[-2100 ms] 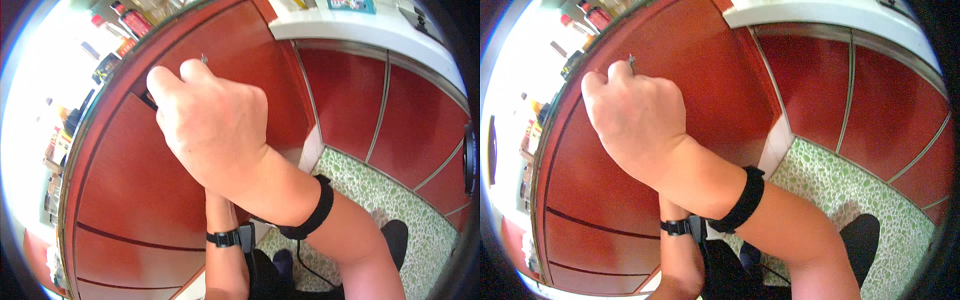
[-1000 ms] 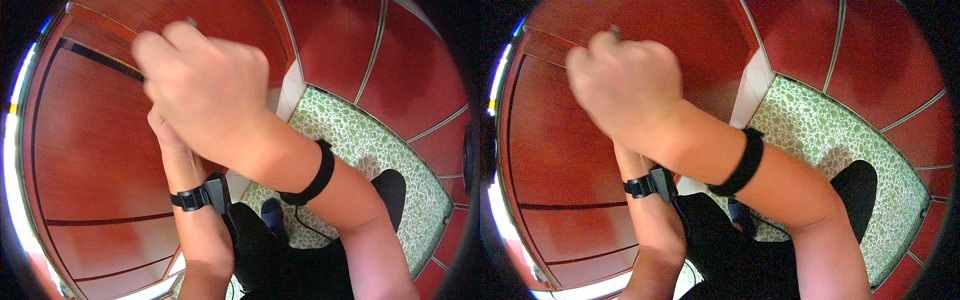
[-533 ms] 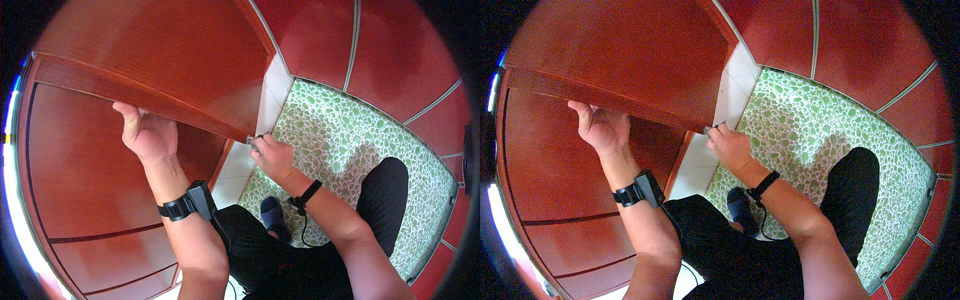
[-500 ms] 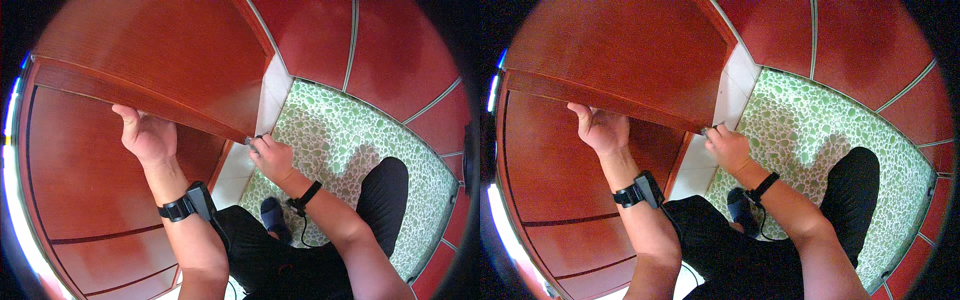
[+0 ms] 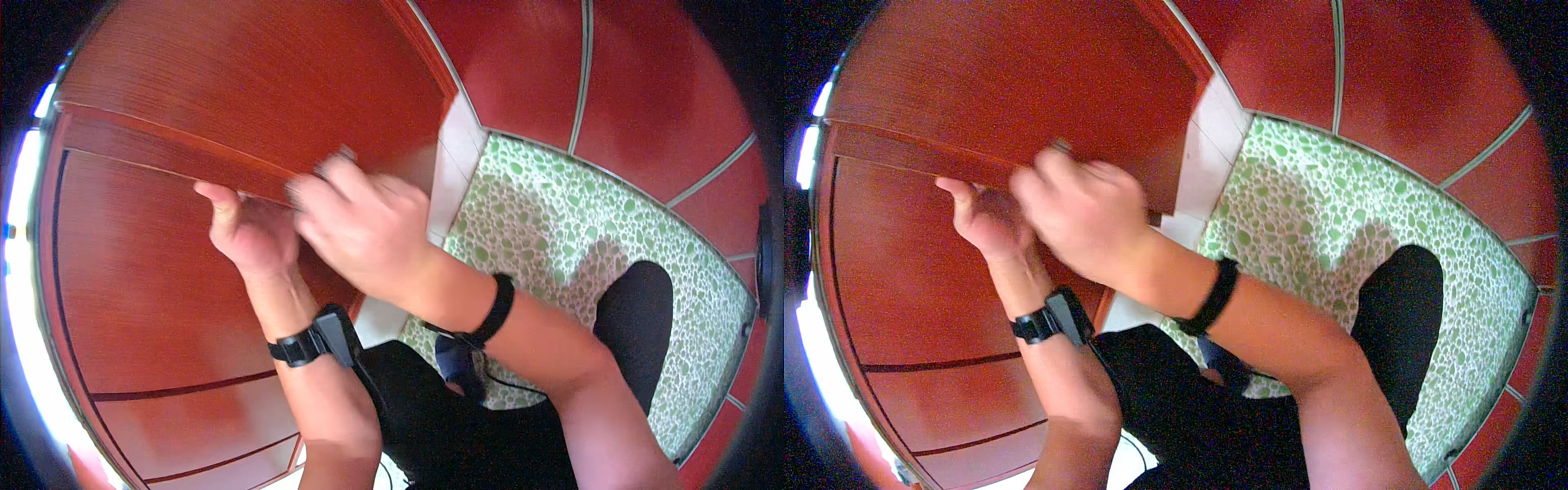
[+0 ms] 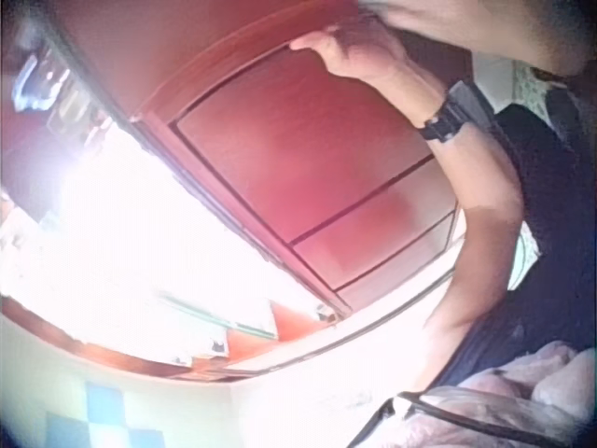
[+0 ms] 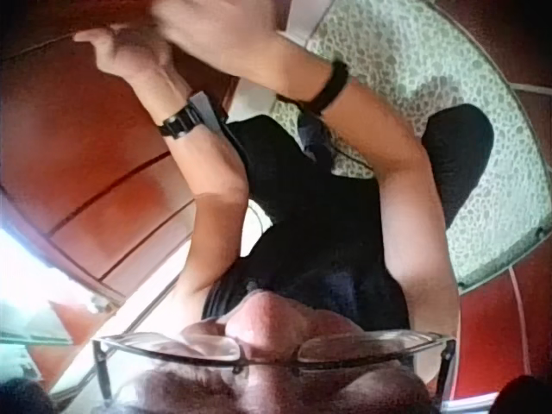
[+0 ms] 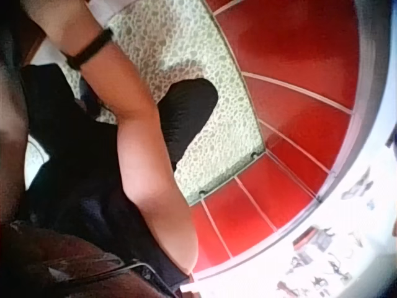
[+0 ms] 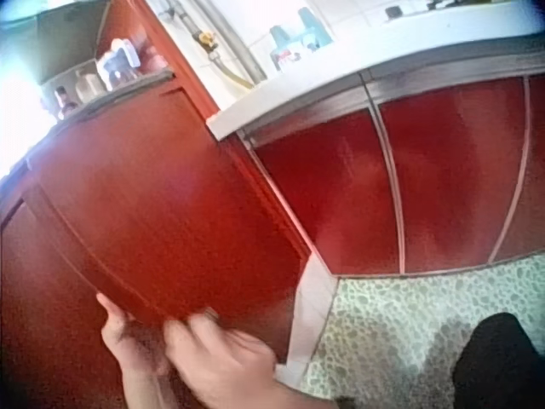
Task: Clean the kitchen cabinet doors using a rag and a steel wool pad.
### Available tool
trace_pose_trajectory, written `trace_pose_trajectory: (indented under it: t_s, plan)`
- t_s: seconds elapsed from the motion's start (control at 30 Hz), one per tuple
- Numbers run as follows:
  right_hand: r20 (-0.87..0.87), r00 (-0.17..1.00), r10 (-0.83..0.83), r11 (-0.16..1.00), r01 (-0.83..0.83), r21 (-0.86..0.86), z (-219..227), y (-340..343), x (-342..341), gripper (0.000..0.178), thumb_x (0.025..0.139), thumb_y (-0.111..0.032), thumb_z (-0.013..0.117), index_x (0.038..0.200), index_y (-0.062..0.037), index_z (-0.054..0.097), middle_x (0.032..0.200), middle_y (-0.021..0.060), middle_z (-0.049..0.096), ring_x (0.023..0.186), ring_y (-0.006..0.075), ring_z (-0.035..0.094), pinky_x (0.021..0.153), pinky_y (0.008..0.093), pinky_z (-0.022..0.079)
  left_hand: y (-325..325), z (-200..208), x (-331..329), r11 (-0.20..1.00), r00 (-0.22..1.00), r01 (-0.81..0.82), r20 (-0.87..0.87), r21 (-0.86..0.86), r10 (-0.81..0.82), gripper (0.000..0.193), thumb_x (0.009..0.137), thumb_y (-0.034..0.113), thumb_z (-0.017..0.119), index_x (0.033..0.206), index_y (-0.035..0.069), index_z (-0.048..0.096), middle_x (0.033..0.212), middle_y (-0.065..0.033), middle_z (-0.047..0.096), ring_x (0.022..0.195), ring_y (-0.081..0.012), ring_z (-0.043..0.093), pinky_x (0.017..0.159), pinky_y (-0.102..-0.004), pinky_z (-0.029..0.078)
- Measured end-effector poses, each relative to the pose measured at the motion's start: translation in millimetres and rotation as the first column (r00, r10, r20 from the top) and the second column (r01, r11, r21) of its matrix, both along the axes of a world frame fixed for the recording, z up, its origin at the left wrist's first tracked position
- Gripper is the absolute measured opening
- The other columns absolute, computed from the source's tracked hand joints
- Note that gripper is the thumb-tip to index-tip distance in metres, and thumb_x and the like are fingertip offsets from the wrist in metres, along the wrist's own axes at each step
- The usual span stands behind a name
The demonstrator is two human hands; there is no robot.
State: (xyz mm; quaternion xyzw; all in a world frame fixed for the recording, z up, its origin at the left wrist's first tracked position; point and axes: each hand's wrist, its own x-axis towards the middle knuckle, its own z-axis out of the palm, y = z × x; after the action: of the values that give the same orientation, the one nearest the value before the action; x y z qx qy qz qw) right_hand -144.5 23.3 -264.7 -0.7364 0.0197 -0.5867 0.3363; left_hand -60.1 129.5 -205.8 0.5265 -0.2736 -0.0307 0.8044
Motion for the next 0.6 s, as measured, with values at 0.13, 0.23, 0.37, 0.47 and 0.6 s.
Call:
trace_pose_trajectory:
  t_s: [0.13,0.23,0.37,0.47,0.6]
  plan:
    - [0.040,0.999,0.010,1.000,-0.009,-0.018,21,11,9,0.010,0.084,-0.021,0.066,0.084,-0.0163,0.057,0.080,0.0049,0.056,0.059,0.0211,0.066,0.053,0.0355,0.052,12,3,2,0.998,0.997,-0.068,-0.036,0.010,0.069,0.070,0.105,0.058,0.050,0.150,0.004,0.050,0.146,-0.0132,0.060,0.134,-0.0316,0.055,0.115,-0.0512,0.040]
    - [-0.076,0.997,0.018,0.999,-0.015,0.037,-55,15,-4,0.024,0.075,-0.018,0.081,0.097,-0.0141,0.071,0.081,0.0047,0.059,0.058,0.0224,0.064,0.053,0.0360,0.053,10,4,5,0.991,0.995,0.063,-0.066,-0.115,-0.071,0.068,0.104,0.057,0.051,0.152,0.009,0.048,0.149,-0.0094,0.058,0.138,-0.0302,0.052,0.117,-0.0511,0.038]
    - [-0.292,0.956,-0.016,0.999,0.027,0.033,-167,10,-27,0.019,0.077,-0.015,0.080,0.093,-0.0136,0.072,0.081,0.0041,0.061,0.059,0.0248,0.065,0.054,0.0376,0.053,-6,10,1,0.993,0.997,0.058,-0.046,-0.099,-0.063,0.071,0.101,0.059,0.055,0.155,0.014,0.045,0.155,-0.0065,0.052,0.144,-0.0329,0.044,0.121,-0.0555,0.031]
    - [-0.451,0.892,-0.040,0.996,0.073,0.056,-212,8,-33,0.019,0.077,-0.016,0.080,0.094,-0.0148,0.072,0.082,0.0038,0.063,0.061,0.0253,0.066,0.055,0.0388,0.054,-7,4,3,0.996,0.998,0.046,-0.039,-0.077,-0.049,0.073,0.101,0.061,0.055,0.156,0.014,0.044,0.154,-0.0062,0.053,0.144,-0.0336,0.044,0.121,-0.0555,0.031]
    - [-0.495,0.869,0.004,0.973,0.110,0.202,-206,10,-39,0.018,0.080,-0.017,0.080,0.096,-0.0150,0.073,0.084,0.0037,0.066,0.062,0.0258,0.067,0.056,0.0382,0.055,-3,3,4,0.996,1.000,0.014,-0.011,-0.084,-0.015,0.072,0.101,0.060,0.054,0.155,0.013,0.045,0.154,-0.0063,0.052,0.144,-0.0320,0.045,0.120,-0.0541,0.032]
